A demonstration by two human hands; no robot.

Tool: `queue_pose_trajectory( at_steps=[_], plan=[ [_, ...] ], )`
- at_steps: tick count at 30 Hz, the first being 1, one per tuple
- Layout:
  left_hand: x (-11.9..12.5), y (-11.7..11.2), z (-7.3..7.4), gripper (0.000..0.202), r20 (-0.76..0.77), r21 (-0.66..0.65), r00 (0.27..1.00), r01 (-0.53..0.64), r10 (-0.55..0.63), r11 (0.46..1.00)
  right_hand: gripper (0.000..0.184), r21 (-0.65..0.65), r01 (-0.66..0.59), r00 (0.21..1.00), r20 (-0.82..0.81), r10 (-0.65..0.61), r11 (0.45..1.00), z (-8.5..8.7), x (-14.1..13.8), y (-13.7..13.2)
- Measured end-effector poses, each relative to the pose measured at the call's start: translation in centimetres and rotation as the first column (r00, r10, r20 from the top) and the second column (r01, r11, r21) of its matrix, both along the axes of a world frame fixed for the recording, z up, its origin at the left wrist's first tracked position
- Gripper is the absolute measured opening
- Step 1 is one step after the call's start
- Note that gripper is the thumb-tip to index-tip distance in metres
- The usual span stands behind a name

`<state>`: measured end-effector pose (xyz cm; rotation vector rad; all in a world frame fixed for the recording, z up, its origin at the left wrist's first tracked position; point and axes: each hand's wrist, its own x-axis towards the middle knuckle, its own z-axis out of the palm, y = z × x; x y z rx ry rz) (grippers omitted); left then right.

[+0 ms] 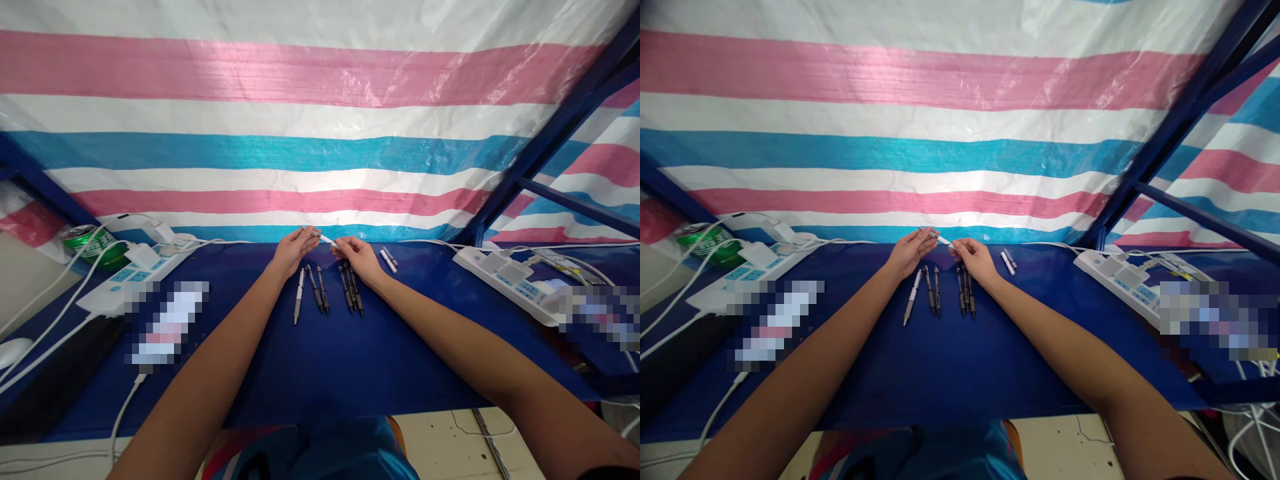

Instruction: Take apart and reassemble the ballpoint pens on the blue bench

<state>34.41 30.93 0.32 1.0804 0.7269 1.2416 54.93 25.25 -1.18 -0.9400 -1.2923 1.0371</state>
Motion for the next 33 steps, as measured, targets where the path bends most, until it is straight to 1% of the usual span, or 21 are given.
queue_pose_trajectory(
  at_steps=[2,3,7,11,15,18,21,24,26,29,33],
  plan=[
    [0.0,0.0,0.0,0.04,-0.001,-0.004,1.0,-0.003,0.003,1.0,0.039,-0.03,-0.017,0.999,-0.037,0.016,0.999,0.0,0.0,0.0],
    [0.0,0.0,0.1,0.04,-0.004,-0.006,1.0,-0.002,0.002,1.0,0.039,-0.025,-0.012,0.999,-0.034,0.011,1.0,0.0,0.0,0.0],
    [0.0,-0.1,0.2,0.04,-0.01,-0.001,1.0,0.0,0.0,1.0,0.037,0.074,0.063,0.996,0.058,-0.067,0.995,-0.3,0.2,0.2],
    [-0.1,0.0,0.1,0.039,-0.006,-0.001,1.0,-0.006,0.006,1.0,0.037,0.098,0.109,0.989,0.091,-0.118,0.989,-0.6,0.5,0.4],
    [0.0,-0.2,-0.1,0.037,-0.059,0.044,0.998,0.01,-0.007,0.999,0.041,0.072,0.197,0.98,-0.008,-0.197,0.978,-0.8,0.6,0.7],
    [0.1,-0.5,-0.1,0.039,-0.183,0.116,0.983,0.05,-0.028,0.992,0.045,0.032,0.215,0.971,-0.112,-0.21,0.976,-0.8,0.6,0.8],
    [0.1,-1.0,0.1,0.04,-0.367,0.21,0.928,0.155,-0.07,0.965,0.047,0.037,0.219,0.96,-0.187,-0.209,0.975,-0.6,0.6,0.7],
    [0.3,-1.3,0.4,0.037,-0.545,0.255,0.832,0.284,-0.105,0.924,0.048,0.071,0.196,0.964,-0.197,-0.179,0.978,-0.2,0.3,0.4],
    [0.5,-1.4,0.5,0.032,-0.633,0.279,0.77,0.324,-0.08,0.904,0.048,0.085,0.176,0.969,-0.188,-0.158,0.981,-0.1,0.2,0.3],
    [0.8,-1.5,0.8,0.026,-0.712,0.331,0.702,0.332,0.003,0.883,0.048,0.079,0.195,0.964,-0.2,-0.176,0.978,-0.1,0.3,0.4],
    [0.4,-1.2,1.4,0.022,-0.735,0.384,0.67,0.28,0.108,0.88,0.048,0.025,0.308,0.921,-0.257,-0.292,0.951,-0.3,0.6,0.8]
  ],
)
